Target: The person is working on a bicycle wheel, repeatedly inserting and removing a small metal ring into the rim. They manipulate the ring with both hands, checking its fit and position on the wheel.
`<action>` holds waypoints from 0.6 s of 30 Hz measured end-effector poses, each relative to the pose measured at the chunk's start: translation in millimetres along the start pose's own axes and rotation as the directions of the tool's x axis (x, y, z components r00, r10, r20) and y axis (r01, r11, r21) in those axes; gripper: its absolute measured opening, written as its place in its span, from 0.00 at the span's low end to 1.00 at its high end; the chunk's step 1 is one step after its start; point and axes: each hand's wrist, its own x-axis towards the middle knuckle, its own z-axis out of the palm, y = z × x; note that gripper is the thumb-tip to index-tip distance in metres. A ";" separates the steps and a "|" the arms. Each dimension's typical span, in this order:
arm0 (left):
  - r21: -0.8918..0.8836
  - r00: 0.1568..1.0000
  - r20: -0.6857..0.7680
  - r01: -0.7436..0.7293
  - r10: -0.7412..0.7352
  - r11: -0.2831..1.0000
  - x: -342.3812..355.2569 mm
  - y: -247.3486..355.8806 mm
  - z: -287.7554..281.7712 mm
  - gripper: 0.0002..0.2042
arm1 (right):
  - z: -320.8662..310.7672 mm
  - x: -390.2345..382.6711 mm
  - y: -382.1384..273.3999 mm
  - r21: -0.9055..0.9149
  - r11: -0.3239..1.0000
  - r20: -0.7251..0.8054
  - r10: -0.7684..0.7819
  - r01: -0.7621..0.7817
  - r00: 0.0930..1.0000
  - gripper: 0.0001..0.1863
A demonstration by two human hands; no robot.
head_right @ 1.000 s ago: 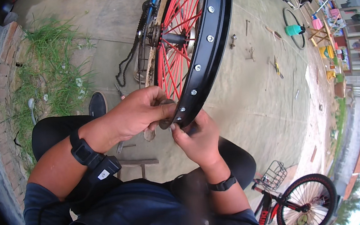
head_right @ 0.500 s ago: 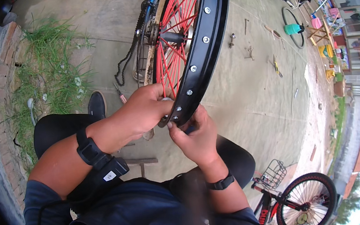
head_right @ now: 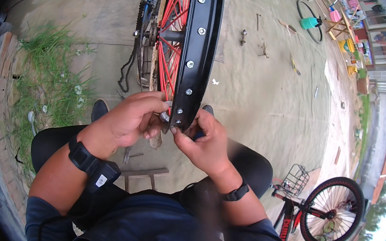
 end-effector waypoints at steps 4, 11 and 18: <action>-0.061 0.996 0.085 0.025 -0.020 0.998 -7.6 2.8 -2.6 0.11 | -2.0 -0.2 3.2 -0.050 0.997 -0.007 -0.063 0.063 0.998 0.14; -0.036 0.979 0.204 0.013 -0.005 0.999 0.7 -6.5 -18.8 0.13 | 1.5 -0.1 10.0 0.063 0.993 -0.025 -0.095 0.096 0.995 0.15; 0.066 0.987 0.158 -0.035 0.024 0.997 1.6 -6.2 -13.6 0.16 | -0.7 2.2 8.4 0.042 0.994 0.012 -0.104 0.103 0.995 0.10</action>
